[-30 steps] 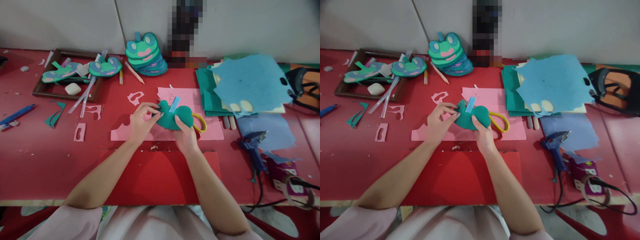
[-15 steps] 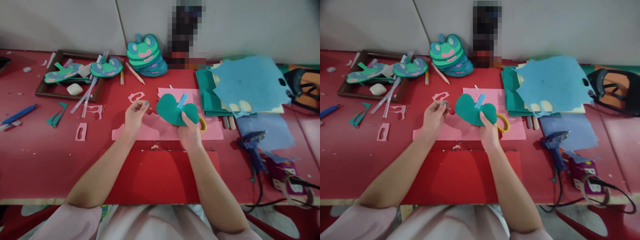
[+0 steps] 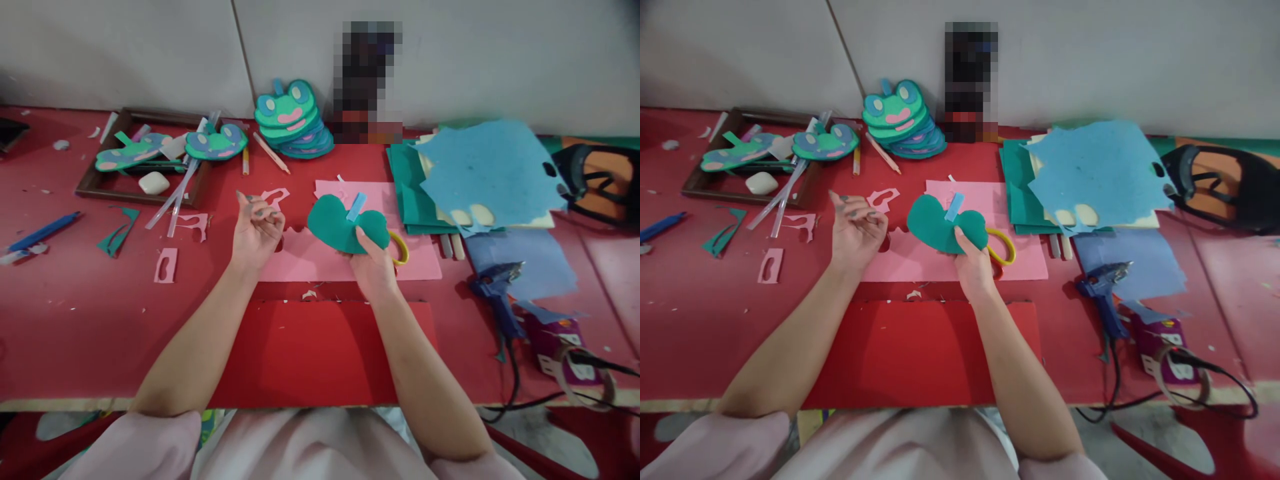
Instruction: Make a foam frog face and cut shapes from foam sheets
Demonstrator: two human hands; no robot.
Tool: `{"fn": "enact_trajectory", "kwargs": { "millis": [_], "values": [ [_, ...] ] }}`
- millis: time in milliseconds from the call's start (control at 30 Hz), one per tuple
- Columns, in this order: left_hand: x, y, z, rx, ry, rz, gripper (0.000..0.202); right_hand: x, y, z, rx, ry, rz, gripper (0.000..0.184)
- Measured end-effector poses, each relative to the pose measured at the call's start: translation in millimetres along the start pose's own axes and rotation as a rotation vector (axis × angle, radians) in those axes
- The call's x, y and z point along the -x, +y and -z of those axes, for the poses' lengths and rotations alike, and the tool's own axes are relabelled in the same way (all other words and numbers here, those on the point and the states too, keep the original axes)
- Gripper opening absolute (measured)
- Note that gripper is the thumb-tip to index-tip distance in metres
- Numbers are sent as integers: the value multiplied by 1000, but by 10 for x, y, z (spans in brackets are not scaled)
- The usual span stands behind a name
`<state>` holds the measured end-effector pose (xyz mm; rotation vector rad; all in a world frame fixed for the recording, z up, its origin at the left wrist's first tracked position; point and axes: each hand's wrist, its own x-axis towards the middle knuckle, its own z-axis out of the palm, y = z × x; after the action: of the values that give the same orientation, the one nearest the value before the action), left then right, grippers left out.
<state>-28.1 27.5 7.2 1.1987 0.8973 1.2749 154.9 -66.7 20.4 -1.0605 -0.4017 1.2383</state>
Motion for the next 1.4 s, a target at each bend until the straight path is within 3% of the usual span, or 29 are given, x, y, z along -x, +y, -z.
{"fn": "enact_trajectory", "kwargs": {
  "millis": [100, 233, 300, 500, 700, 1000, 1167, 1400],
  "values": [
    [4, 39, 10, 166, 2, 81, 46, 3, 0, -6, 24, -7, -1, 28],
    [35, 148, -92, 416, -14, 241, 18, 8, 0, -27, 4, 2, -17, 30],
    [55, 171, -173, 434, -65, 293, 26, 14, -1, -42, -4, 13, -13, 30],
    [143, 55, -369, 25, -209, 161, 39, 35, 15, -61, 22, 30, 12, 32],
    [271, 72, -444, -281, -221, 229, 36, 39, 45, -12, 134, 21, -3, 35],
    [286, 132, -432, -284, -270, 303, 32, 24, 0, 109, 242, -35, 46, 15],
    [279, 133, -419, -306, -340, 318, 29, 35, -86, 132, 352, -116, 13, 18],
    [270, 146, -411, -326, -367, 309, 28, 40, -91, 122, 417, -105, 45, 17]
  ]
}}
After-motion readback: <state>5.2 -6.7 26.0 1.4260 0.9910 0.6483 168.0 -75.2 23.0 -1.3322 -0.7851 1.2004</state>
